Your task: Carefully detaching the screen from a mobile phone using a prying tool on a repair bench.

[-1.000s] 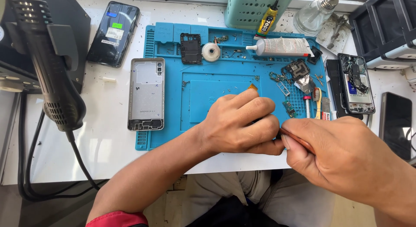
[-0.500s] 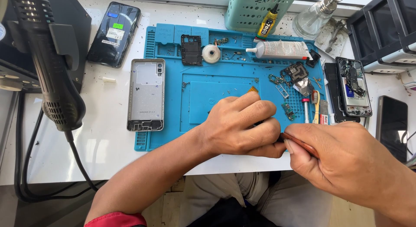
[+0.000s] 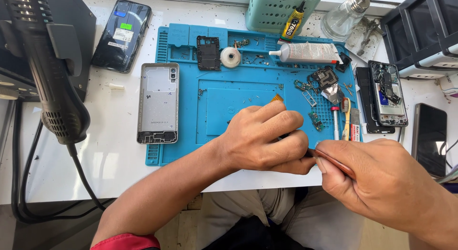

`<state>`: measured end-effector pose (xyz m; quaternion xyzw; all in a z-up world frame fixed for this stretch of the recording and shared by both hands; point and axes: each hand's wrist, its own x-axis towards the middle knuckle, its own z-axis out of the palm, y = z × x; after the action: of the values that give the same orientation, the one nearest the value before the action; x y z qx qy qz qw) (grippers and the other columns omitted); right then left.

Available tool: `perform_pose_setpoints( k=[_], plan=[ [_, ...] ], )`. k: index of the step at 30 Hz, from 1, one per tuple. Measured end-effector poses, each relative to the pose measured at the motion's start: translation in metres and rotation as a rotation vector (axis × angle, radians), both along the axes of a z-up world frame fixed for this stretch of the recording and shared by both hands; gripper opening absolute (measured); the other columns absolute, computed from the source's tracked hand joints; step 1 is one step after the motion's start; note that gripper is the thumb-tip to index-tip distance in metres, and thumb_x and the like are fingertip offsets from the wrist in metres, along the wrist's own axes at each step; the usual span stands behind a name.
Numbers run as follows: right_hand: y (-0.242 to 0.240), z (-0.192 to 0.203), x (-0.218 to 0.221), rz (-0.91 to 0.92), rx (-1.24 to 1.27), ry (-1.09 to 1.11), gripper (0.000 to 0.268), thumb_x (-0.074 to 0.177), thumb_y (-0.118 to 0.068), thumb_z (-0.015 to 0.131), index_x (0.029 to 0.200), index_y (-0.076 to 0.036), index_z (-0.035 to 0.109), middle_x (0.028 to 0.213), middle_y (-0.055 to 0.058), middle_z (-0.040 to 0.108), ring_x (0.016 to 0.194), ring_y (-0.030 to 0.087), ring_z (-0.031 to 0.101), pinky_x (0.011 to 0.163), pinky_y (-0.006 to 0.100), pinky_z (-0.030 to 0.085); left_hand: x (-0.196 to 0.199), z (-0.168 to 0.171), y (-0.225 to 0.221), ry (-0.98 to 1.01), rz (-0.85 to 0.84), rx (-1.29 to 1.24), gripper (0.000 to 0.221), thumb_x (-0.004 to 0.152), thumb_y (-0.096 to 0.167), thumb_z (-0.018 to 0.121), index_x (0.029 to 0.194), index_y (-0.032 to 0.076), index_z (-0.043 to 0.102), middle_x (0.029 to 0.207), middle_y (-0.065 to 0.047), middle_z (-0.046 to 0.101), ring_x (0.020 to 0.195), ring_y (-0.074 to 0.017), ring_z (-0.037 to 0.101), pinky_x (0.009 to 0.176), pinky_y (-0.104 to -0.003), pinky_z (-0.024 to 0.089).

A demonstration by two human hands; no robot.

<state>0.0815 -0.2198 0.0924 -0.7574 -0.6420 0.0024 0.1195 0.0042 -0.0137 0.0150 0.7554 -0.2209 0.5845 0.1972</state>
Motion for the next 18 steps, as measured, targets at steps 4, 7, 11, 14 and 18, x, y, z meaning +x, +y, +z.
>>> perform_pose_setpoints(
  k=[4, 7, 11, 14, 18],
  plan=[
    [-0.0012, -0.0002, -0.0009, 0.013, 0.010, -0.002, 0.026, 0.098, -0.020, 0.052, 0.072, -0.016, 0.048, 0.057, -0.001, 0.033, 0.046, 0.022, 0.030, 0.041, 0.037, 0.034, 0.0000, -0.0001, -0.0005, -0.002, 0.003, 0.002, 0.024, 0.094, 0.025, 0.065, 0.080, 0.012, 0.050, 0.085, -0.006, 0.050, 0.061, -0.0198, 0.037, 0.049, -0.031, 0.028],
    [-0.0019, -0.0005, -0.0015, 0.020, 0.022, -0.012, 0.028, 0.098, -0.019, 0.052, 0.071, -0.016, 0.046, 0.058, -0.001, 0.032, 0.048, 0.022, 0.029, 0.042, 0.038, 0.035, 0.0001, -0.0005, -0.0005, 0.001, -0.001, 0.000, 0.022, 0.092, 0.022, 0.067, 0.079, 0.012, 0.051, 0.084, -0.006, 0.049, 0.061, -0.0192, 0.037, 0.049, -0.030, 0.027],
    [-0.0027, 0.0003, -0.0020, 0.024, 0.022, -0.031, 0.029, 0.098, -0.019, 0.052, 0.070, -0.016, 0.045, 0.059, -0.001, 0.031, 0.048, 0.022, 0.029, 0.041, 0.037, 0.034, 0.0007, 0.0004, 0.0008, -0.007, -0.001, 0.019, 0.025, 0.094, 0.025, 0.066, 0.080, 0.012, 0.050, 0.085, -0.006, 0.049, 0.062, -0.0194, 0.037, 0.050, -0.030, 0.029],
    [-0.0058, -0.0025, -0.0015, 0.024, 0.025, -0.042, 0.022, 0.097, -0.018, 0.053, 0.075, -0.016, 0.050, 0.059, -0.001, 0.034, 0.047, 0.023, 0.032, 0.041, 0.038, 0.036, 0.0000, 0.0006, 0.0007, -0.008, -0.001, 0.028, 0.027, 0.096, 0.028, 0.066, 0.080, 0.012, 0.051, 0.085, -0.006, 0.049, 0.062, -0.0194, 0.038, 0.051, -0.030, 0.031],
    [-0.0058, -0.0005, -0.0030, 0.024, 0.026, -0.029, 0.022, 0.098, -0.017, 0.053, 0.075, -0.016, 0.052, 0.058, -0.001, 0.034, 0.048, 0.023, 0.029, 0.041, 0.037, 0.034, 0.0001, 0.0012, 0.0002, -0.010, 0.002, 0.027, 0.029, 0.096, 0.029, 0.067, 0.079, 0.012, 0.050, 0.084, -0.005, 0.049, 0.061, -0.0186, 0.037, 0.050, -0.030, 0.027]
  ],
)
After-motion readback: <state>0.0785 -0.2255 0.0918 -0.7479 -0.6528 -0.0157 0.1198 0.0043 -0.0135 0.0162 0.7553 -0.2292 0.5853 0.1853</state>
